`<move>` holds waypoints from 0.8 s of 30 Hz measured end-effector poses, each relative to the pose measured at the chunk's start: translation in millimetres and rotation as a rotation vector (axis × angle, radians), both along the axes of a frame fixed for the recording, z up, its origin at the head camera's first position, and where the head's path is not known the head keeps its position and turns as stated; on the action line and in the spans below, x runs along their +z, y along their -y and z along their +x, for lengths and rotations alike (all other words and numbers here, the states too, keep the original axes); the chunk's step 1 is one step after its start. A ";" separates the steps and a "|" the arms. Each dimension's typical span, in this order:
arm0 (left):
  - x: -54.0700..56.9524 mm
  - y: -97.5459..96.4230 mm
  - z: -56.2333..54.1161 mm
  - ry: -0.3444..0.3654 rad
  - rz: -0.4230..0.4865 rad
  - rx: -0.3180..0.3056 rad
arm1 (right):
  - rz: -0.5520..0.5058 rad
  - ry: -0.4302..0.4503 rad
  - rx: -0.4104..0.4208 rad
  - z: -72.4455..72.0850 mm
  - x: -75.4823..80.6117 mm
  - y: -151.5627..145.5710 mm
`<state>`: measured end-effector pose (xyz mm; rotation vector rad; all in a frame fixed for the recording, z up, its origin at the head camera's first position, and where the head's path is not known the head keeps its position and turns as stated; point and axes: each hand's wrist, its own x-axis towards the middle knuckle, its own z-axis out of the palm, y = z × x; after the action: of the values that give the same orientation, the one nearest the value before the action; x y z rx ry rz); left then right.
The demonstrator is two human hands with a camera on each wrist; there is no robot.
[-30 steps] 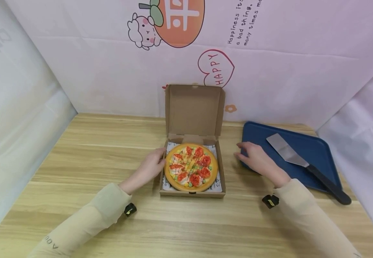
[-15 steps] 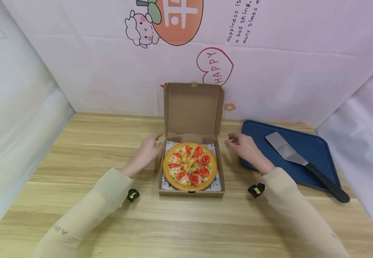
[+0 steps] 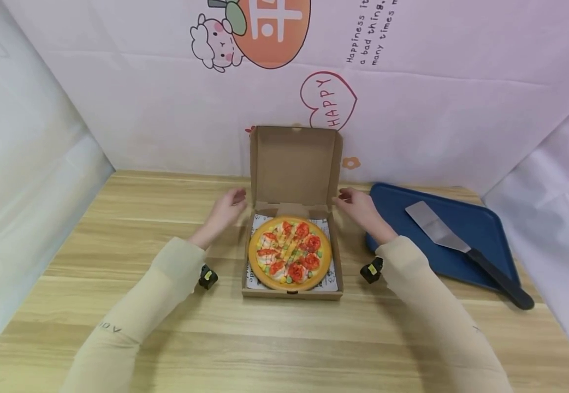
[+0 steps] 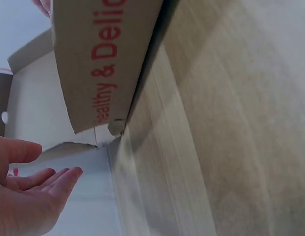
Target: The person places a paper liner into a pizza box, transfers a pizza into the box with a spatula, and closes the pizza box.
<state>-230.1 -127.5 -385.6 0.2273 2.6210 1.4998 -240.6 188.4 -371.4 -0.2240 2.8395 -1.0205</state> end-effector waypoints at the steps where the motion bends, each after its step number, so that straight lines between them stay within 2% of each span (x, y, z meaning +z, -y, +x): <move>1: -1.1 0.5 -2.1 0.009 0.010 0.003 | -0.010 0.010 -0.004 -1.4 -0.2 1.7; 9: -8.8 1.0 -17.4 0.071 0.086 -0.013 | -0.051 0.017 -0.037 -10.0 -3.8 12.6; 15: -9.5 -2.5 -26.2 0.085 0.086 -0.041 | -0.095 -0.021 -0.036 -16.6 -7.1 13.4; 24: -6.8 -8.5 -27.6 0.077 0.066 -0.071 | -0.032 -0.051 -0.051 -15.1 2.9 19.5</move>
<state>-257.7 -119.0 -392.4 0.2604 2.4798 1.5418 -255.7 169.0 -368.6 -0.1842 2.8900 -1.0860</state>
